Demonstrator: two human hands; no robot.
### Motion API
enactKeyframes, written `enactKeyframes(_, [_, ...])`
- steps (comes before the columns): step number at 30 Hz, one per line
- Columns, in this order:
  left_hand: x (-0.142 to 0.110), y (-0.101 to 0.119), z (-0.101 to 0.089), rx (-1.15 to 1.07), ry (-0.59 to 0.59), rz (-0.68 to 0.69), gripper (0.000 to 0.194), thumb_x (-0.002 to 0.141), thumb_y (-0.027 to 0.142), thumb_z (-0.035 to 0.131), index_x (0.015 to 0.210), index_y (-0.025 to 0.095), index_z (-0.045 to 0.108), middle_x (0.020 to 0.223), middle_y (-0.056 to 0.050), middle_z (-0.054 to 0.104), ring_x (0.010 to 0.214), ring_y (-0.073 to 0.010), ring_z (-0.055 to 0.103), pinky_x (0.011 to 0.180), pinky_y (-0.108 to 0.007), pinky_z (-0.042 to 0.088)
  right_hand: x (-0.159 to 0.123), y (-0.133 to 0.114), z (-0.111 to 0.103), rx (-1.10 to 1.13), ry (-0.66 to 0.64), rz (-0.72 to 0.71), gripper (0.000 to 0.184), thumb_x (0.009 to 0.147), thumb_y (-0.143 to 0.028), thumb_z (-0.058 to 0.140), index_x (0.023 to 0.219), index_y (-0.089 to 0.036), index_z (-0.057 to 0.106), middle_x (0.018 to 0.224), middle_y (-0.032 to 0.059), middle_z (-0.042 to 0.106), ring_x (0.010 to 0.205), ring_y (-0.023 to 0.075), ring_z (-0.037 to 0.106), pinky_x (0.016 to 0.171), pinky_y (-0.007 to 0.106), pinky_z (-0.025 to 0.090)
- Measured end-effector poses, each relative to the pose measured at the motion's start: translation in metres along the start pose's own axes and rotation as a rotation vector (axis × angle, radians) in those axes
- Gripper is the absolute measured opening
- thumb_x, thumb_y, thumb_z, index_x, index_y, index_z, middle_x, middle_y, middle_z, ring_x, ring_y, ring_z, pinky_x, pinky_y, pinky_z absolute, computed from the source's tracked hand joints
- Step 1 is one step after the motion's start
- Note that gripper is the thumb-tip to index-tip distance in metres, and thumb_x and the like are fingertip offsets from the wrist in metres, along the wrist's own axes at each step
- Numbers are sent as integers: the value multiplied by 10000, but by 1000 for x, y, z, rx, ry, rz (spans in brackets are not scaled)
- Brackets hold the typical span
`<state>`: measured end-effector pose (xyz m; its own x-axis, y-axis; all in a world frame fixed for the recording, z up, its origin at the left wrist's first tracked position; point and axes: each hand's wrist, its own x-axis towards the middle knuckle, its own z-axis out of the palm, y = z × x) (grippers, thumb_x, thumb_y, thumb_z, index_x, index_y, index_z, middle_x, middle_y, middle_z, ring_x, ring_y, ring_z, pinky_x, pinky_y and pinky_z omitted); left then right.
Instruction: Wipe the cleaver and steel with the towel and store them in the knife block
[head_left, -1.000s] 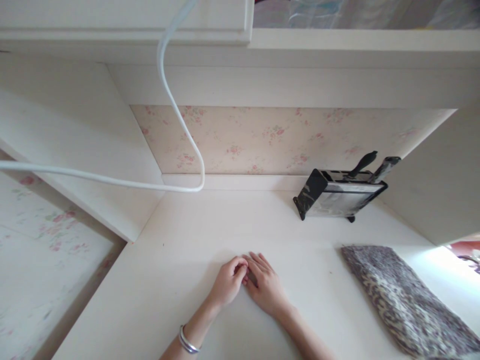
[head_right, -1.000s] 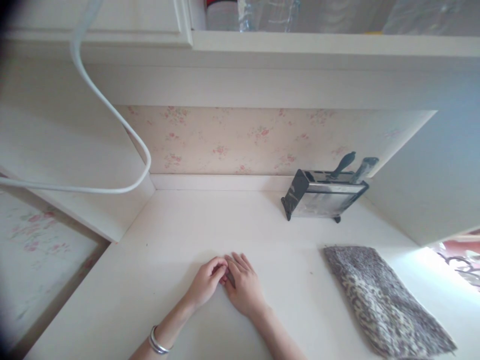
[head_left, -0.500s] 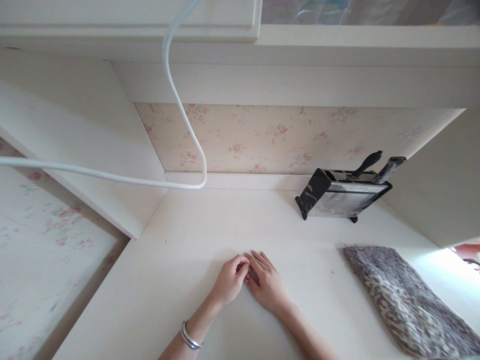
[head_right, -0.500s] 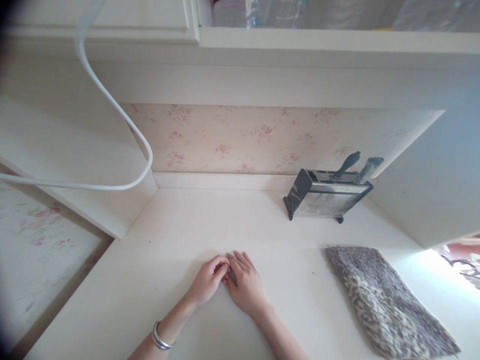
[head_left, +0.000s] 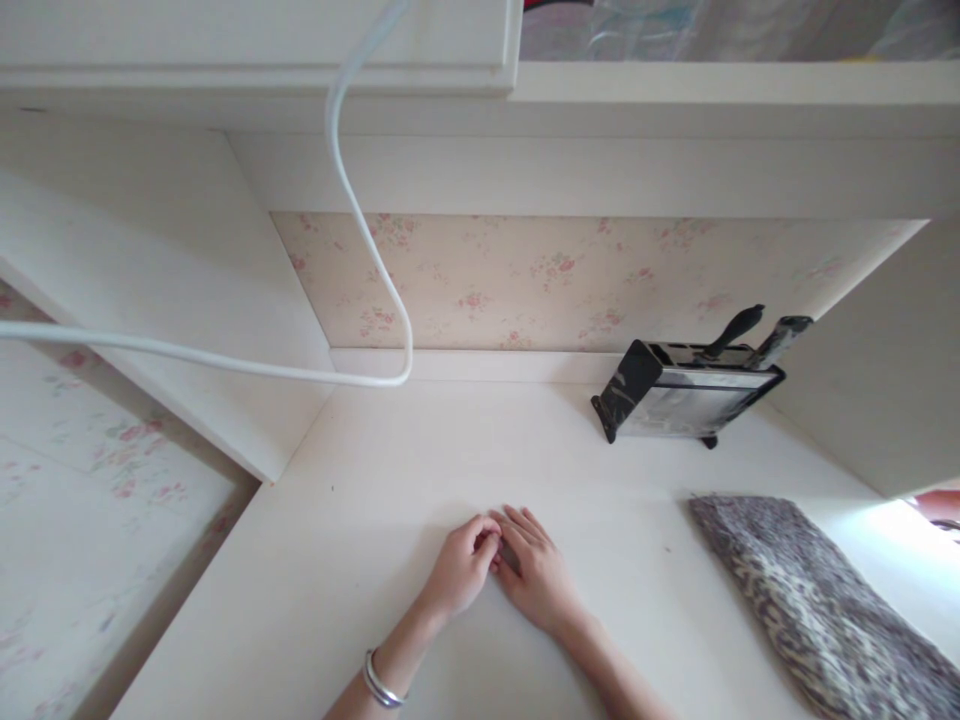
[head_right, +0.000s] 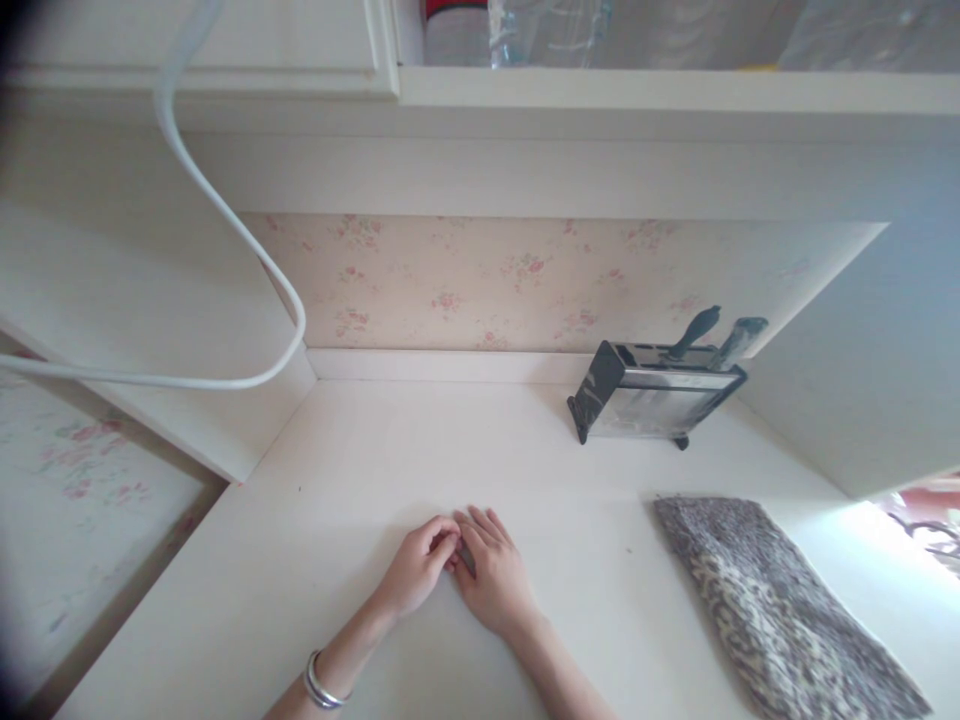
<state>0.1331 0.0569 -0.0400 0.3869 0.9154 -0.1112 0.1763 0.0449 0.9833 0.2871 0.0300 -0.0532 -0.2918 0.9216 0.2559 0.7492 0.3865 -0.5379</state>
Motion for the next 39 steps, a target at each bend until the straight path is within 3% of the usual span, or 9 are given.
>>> enactKeyframes(39, [-1,0,0,1,-7,15,248,901,376,466,931,196,635,846,-54,659,726,-173,601,658,-267,480,0,0,0,-14,-2,4,490,828,-190,550,1314,-230,502,1334,51,573,1293,240,463,1125,469,331])
